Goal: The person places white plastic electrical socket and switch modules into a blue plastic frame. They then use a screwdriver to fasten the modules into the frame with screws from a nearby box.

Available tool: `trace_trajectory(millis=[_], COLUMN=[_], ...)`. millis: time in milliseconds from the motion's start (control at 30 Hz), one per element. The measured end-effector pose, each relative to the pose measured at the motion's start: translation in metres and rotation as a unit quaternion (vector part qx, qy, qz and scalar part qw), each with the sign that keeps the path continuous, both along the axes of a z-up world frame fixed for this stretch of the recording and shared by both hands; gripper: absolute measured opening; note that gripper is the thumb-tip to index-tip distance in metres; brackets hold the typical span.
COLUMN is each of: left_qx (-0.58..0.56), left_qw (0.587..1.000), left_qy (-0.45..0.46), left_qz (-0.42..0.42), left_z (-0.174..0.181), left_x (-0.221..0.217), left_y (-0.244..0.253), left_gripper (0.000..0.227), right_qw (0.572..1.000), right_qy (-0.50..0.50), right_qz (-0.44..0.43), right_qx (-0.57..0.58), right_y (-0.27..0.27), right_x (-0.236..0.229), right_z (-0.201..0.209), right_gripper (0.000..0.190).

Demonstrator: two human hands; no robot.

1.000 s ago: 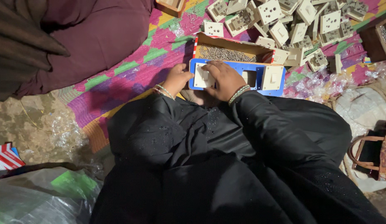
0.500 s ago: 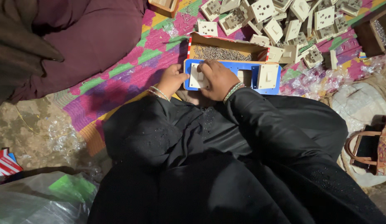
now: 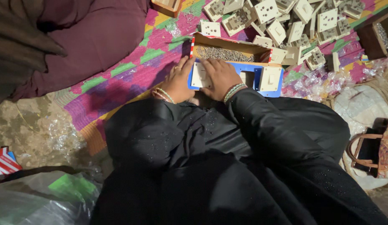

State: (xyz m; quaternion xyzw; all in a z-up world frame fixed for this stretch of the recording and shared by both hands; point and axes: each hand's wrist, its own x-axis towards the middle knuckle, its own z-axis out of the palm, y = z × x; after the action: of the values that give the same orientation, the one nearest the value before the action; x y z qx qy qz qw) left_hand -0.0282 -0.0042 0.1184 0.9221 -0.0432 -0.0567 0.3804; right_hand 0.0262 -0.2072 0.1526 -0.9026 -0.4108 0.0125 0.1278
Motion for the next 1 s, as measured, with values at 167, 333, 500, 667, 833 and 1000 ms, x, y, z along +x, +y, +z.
trace_trajectory(millis=[167,333,500,667,833,1000], left_qx=[0.006,-0.019,-0.038,0.045,0.096,0.131], left_qw=[0.999,0.999,0.997,0.996,0.976,0.968], left_qy=[0.037,0.029,0.069,-0.078,-0.162,-0.114], left_qz=[-0.007,-0.017,-0.007,-0.015,-0.111,-0.182], left_z=[0.009,0.01,0.018,0.021,0.013,0.003], left_x=[0.002,0.002,0.002,-0.001,0.005,0.025], left_y=[0.005,0.011,0.008,-0.004,-0.017,-0.017], left_gripper=[0.107,0.114,0.117,0.107,0.092,0.09], right_qw=[0.998,0.995,0.991,0.992,0.985,0.98], right_qy=[0.054,0.072,0.097,0.072,0.053,0.091], right_qz=[0.0,0.009,0.01,-0.022,-0.054,-0.037], right_qx=[-0.028,-0.073,-0.094,-0.099,-0.155,-0.173], right_y=[0.005,0.012,0.012,-0.018,-0.071,-0.08], right_x=[0.01,0.02,0.02,0.002,-0.034,-0.048], right_z=[-0.004,0.005,0.013,0.024,0.028,0.014], right_gripper=[0.086,0.087,0.092,0.11,0.097,0.089])
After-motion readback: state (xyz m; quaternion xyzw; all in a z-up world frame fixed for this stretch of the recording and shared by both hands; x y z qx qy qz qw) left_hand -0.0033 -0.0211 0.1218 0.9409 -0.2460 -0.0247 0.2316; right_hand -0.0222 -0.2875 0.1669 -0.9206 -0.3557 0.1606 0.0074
